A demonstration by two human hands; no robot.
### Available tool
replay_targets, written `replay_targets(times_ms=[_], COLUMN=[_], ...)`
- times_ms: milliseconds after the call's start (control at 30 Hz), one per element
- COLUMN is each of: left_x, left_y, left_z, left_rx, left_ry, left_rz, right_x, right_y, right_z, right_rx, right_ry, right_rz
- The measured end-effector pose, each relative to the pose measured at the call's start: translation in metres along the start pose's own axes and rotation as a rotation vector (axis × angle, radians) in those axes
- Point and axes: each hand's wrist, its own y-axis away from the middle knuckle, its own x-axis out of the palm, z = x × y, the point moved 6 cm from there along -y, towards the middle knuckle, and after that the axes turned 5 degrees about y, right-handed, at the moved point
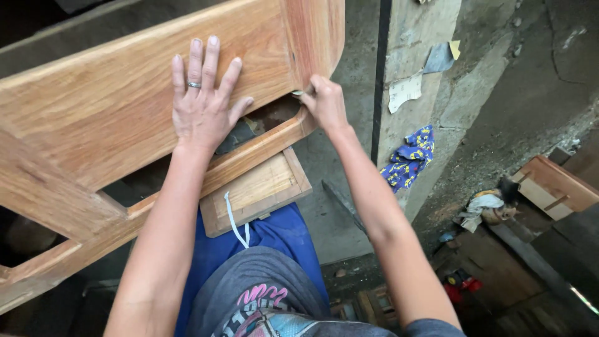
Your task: The person sands the surface and edges of a wooden frame using a sanding block. They hold the frame steady with one hand while moving the sanding block back and forth across the wood. The person repositions the frame to access different areas and continues sanding the edges and flat surfaces.
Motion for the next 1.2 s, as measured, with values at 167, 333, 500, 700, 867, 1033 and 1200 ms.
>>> replay_targets(times_ms=[167,333,500,700,867,1033,1200], left_x=[-0.001,-0.001,0.0,-0.003,-0.001,0.003,0.001], left_y=[-0.001,-0.004,-0.003,-0.005,-0.004,-0.004,-0.003], left_z=[-0.002,-0.003,-0.001,0.0,-0.001,-0.001,-0.003], left_rx=[0.038,0.016,-0.016,-0.02,-0.037,-0.044,-0.032], left_ry=[-0.146,-0.187,-0.186,-0.209,-0.252,-0.261,-0.296], left_rz=[-0.082,-0.09,-0.08,-0.09,-0.057,-0.053,-0.067], right_x=[0.005,0.025,0.044,0.003,0.003,0.001,0.007], right_y=[0.042,0.066,0.082,0.018,-0.011,-0.024,-0.015], right_z=[-0.035,-0.021,-0.036,-0.024,0.026,0.063,0.021], right_rx=[0.679,0.875,1.121,0.602,-0.493,-1.012,-0.389], right_ry=[-0.256,-0.42,-0.679,-0.087,0.552,0.64,0.48], right_rz=[-0.181,-0.248,-0.172,0.042,0.113,0.229,0.275])
